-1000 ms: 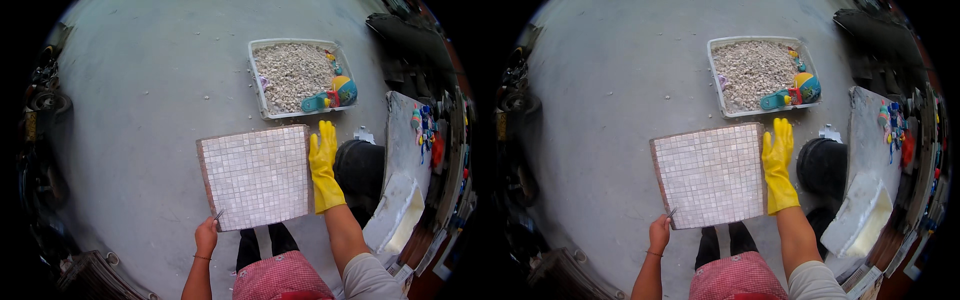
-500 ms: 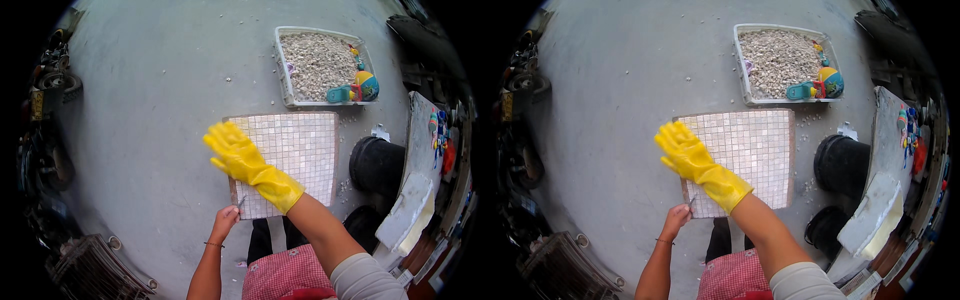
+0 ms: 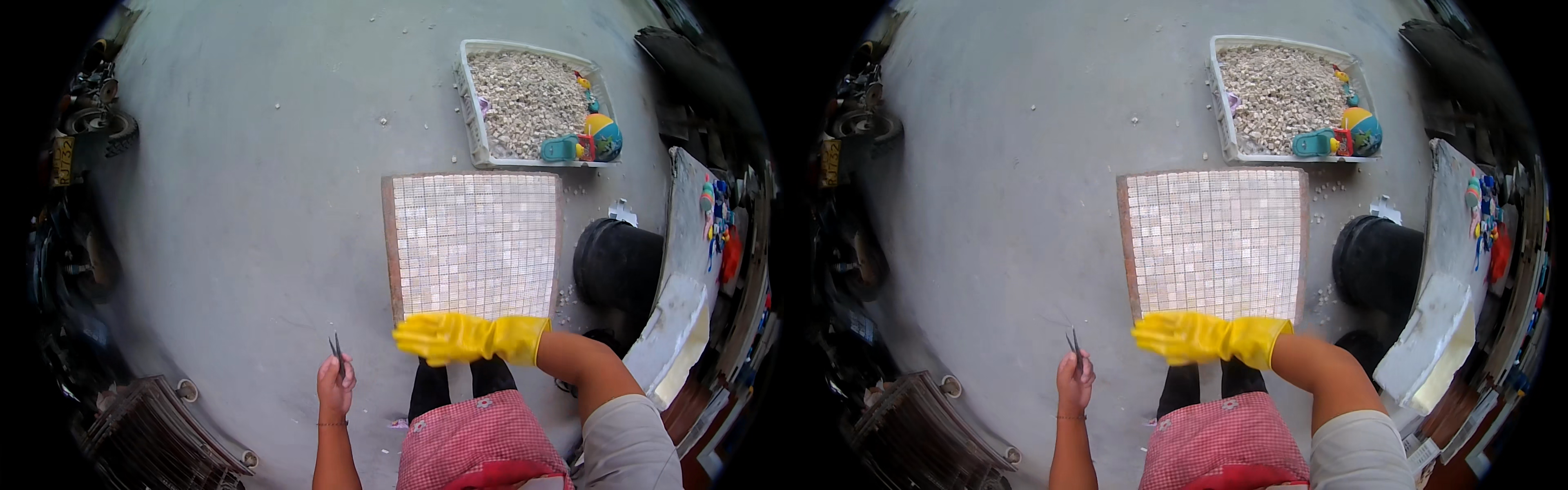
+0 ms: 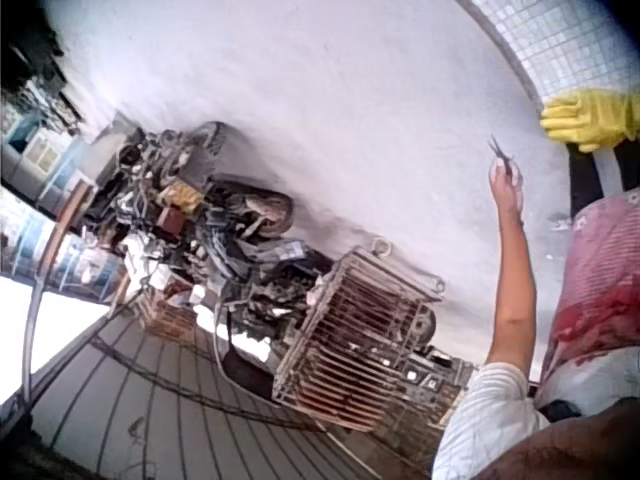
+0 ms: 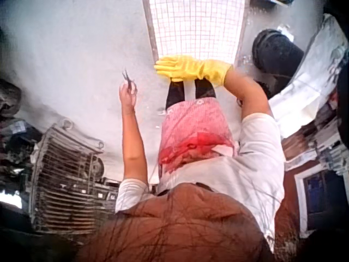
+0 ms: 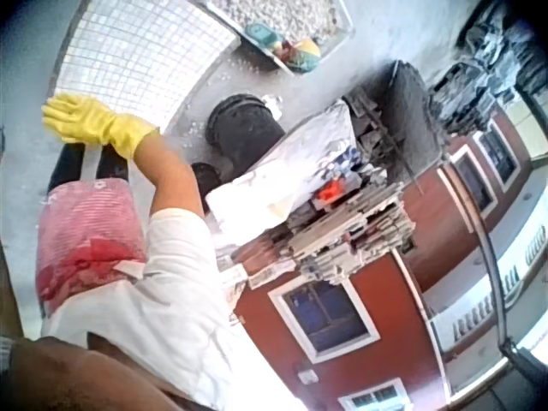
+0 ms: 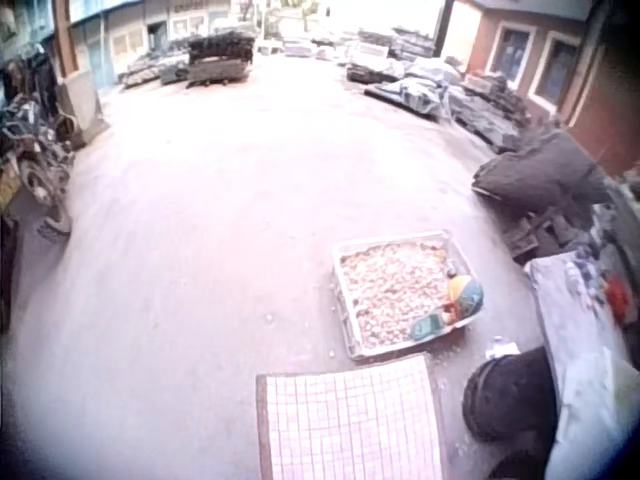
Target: The person repeatedly picks up square mosaic tile sheets from a metal rack, places them on a work surface, and wipes the surface with a white cloth. The person wears yellow gloves and uses a small metal tool to assist in the wiping process. The task involves handling multiple tile sheets one by one in a repetitive cycle.
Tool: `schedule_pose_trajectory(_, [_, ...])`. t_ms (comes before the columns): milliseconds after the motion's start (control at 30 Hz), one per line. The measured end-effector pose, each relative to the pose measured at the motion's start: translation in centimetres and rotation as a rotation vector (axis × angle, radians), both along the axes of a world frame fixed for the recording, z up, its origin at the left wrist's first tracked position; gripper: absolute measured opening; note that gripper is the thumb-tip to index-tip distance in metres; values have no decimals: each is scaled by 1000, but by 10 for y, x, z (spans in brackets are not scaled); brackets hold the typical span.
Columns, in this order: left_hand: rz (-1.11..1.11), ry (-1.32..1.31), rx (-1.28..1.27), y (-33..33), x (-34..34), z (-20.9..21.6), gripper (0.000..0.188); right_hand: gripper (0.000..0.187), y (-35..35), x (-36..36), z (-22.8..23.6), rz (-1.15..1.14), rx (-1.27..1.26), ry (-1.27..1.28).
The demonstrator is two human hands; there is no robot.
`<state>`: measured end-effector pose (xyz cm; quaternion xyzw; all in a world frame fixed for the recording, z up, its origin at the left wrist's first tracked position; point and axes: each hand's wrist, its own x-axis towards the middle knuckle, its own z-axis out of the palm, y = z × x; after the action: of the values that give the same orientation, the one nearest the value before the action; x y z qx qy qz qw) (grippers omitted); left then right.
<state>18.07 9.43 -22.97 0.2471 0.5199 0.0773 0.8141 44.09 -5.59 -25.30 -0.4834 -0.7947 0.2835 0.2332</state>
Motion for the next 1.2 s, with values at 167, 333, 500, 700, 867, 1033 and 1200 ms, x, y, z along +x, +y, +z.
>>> schedule_pose_trajectory(167, [40, 97, 46, 0, -42, 12, 24, 50, 2, 17, 12, -100, -22, -15])
schedule_pose_trajectory(333, [102, 154, 59, -9, -60, 5, 25, 44, 52, 87, 17, -788, 120, -284])
schedule_pose_trajectory(500, [58, 130, 11, -20, -28, 9, 24, 40, -43, -50, -45, -306, 106, 136])
schedule_pose_trajectory(700, [-38, 126, 40, -16, -37, 20, 25, 42, 13, 43, 21, -555, 194, -580])
schedule_pose_trajectory(867, [-45, 158, 24, -26, -42, 13, 24, 51, 13, 174, 9, -677, 148, -339])
schedule_pose_trajectory(1033, [-25, 151, -42, -47, -28, 11, 23, 49, -79, 60, 0, -368, 14, -200])
schedule_pose_trajectory(1200, [-46, 157, -63, -57, -22, 15, 23, 44, -109, -16, 6, -131, -40, 248])
